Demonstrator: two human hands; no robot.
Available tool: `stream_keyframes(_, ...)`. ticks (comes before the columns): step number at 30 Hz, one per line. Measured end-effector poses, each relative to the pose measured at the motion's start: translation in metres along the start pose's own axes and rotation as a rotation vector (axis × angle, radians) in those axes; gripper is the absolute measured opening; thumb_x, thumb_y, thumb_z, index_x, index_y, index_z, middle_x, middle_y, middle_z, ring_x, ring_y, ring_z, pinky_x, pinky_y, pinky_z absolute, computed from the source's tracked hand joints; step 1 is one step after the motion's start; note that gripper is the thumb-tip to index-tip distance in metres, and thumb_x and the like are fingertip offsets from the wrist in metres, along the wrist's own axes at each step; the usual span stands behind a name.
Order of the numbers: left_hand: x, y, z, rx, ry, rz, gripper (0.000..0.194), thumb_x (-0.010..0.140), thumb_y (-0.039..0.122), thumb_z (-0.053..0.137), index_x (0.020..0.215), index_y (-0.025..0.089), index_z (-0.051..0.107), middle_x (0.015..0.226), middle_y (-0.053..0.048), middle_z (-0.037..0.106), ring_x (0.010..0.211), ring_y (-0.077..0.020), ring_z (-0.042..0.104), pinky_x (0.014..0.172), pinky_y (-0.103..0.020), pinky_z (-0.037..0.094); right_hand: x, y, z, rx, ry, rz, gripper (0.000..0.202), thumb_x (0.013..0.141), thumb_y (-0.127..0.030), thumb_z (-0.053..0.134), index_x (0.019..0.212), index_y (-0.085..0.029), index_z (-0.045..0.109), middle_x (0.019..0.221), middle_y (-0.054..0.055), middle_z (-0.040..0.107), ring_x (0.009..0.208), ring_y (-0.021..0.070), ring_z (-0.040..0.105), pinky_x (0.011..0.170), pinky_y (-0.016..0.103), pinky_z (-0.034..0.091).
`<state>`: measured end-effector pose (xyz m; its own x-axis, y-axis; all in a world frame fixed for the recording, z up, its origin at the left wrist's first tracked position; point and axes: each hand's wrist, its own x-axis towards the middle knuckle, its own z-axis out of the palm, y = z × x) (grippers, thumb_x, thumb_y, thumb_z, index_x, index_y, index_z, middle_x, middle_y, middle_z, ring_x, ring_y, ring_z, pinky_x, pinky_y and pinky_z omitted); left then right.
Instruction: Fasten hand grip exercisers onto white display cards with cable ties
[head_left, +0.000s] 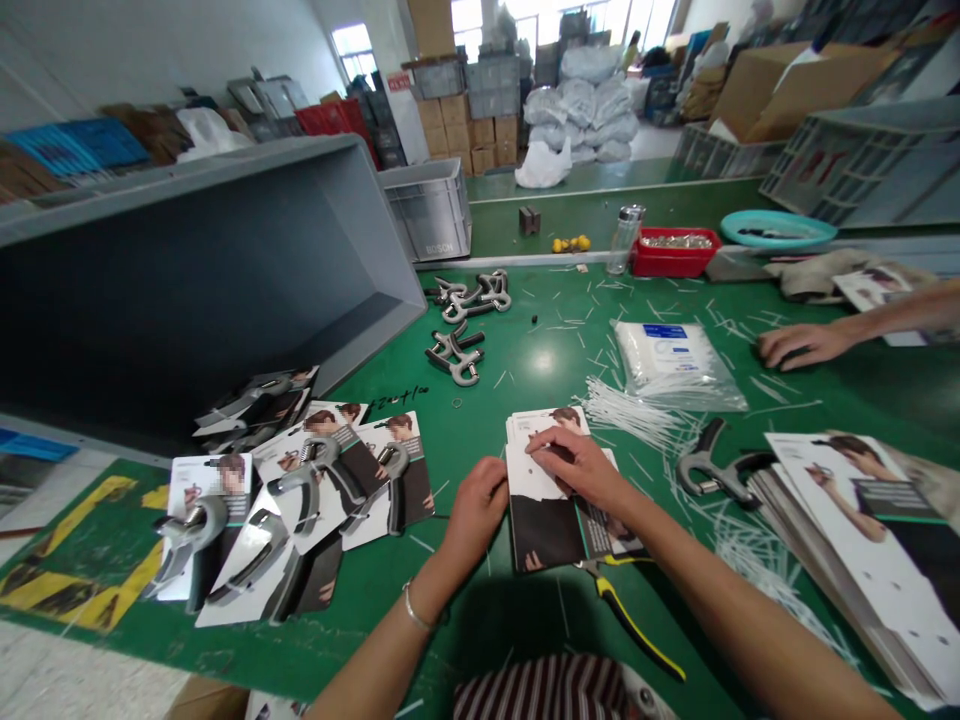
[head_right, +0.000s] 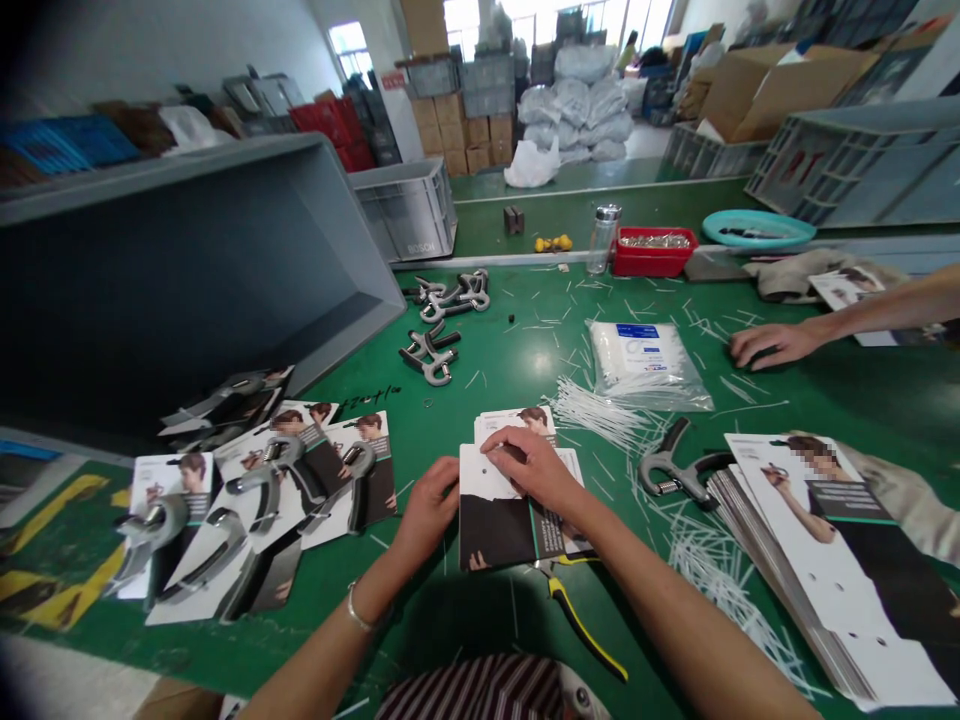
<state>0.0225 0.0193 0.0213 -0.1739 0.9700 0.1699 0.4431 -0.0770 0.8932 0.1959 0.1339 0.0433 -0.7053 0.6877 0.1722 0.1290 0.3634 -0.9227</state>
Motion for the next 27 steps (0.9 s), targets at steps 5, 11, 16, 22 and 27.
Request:
stream_keyframes(5,0.006,0.001,0.007,-0.189,-0.058,-0.022,0.022,0.088,0.024,0.058,0.099,0.023,0.076,0.104,-0.007,0.07,0.098,-0.0233,0.062,0.09,-0.032,0.046,-0.002,0.001,-0.004,-0.045,-0.068,-0.056,0.015,0.094,-0.03,0.054,0.101,-0.023,0.066,0.101,0.004,0.067,0.097,0.0203,0.06,0.089,0.034,0.044)
stream_keyframes(11,-0.002,-0.005,0.007,-0.327,0.007,-0.218,0.02,0.081,0.022,0.063,0.099,0.021,0.074,0.09,-0.003,0.072,0.083,-0.0201,0.063,0.08,-0.029,0.048,-0.005,0.003,-0.005,0.016,-0.124,-0.064,0.015,0.093,-0.033,0.057,0.103,-0.023,0.063,0.107,0.005,0.065,0.103,0.0211,0.059,0.095,0.037,0.043)
stream_keyframes(16,0.003,-0.004,0.009,-0.358,-0.024,-0.237,0.017,0.078,0.027,0.068,0.091,0.021,0.076,0.101,-0.004,0.073,0.092,-0.0223,0.064,0.086,-0.03,0.048,-0.004,0.005,-0.001,0.035,-0.111,-0.07,0.013,0.095,-0.034,0.056,0.098,-0.023,0.063,0.104,0.004,0.066,0.103,0.0208,0.059,0.097,0.037,0.043)
stream_keyframes(22,0.003,0.006,0.006,-0.693,0.021,-0.401,0.035,0.08,0.04,0.07,0.109,0.019,0.064,0.094,-0.005,0.072,0.081,-0.0185,0.066,0.077,-0.029,0.05,-0.006,0.004,-0.002,-0.101,-0.12,-0.128,0.014,0.087,-0.032,0.068,0.097,-0.024,0.063,0.115,0.006,0.063,0.111,0.0233,0.056,0.1,0.042,0.041)
stream_keyframes(27,0.007,0.007,0.002,-0.754,0.008,-0.477,0.041,0.082,0.048,0.067,0.108,0.017,0.061,0.091,-0.006,0.07,0.075,-0.0161,0.065,0.067,-0.025,0.049,-0.007,0.002,0.007,-0.368,-0.094,-0.264,0.006,0.091,-0.024,0.062,0.086,-0.022,0.063,0.124,0.007,0.061,0.116,0.0252,0.051,0.106,0.049,0.032)
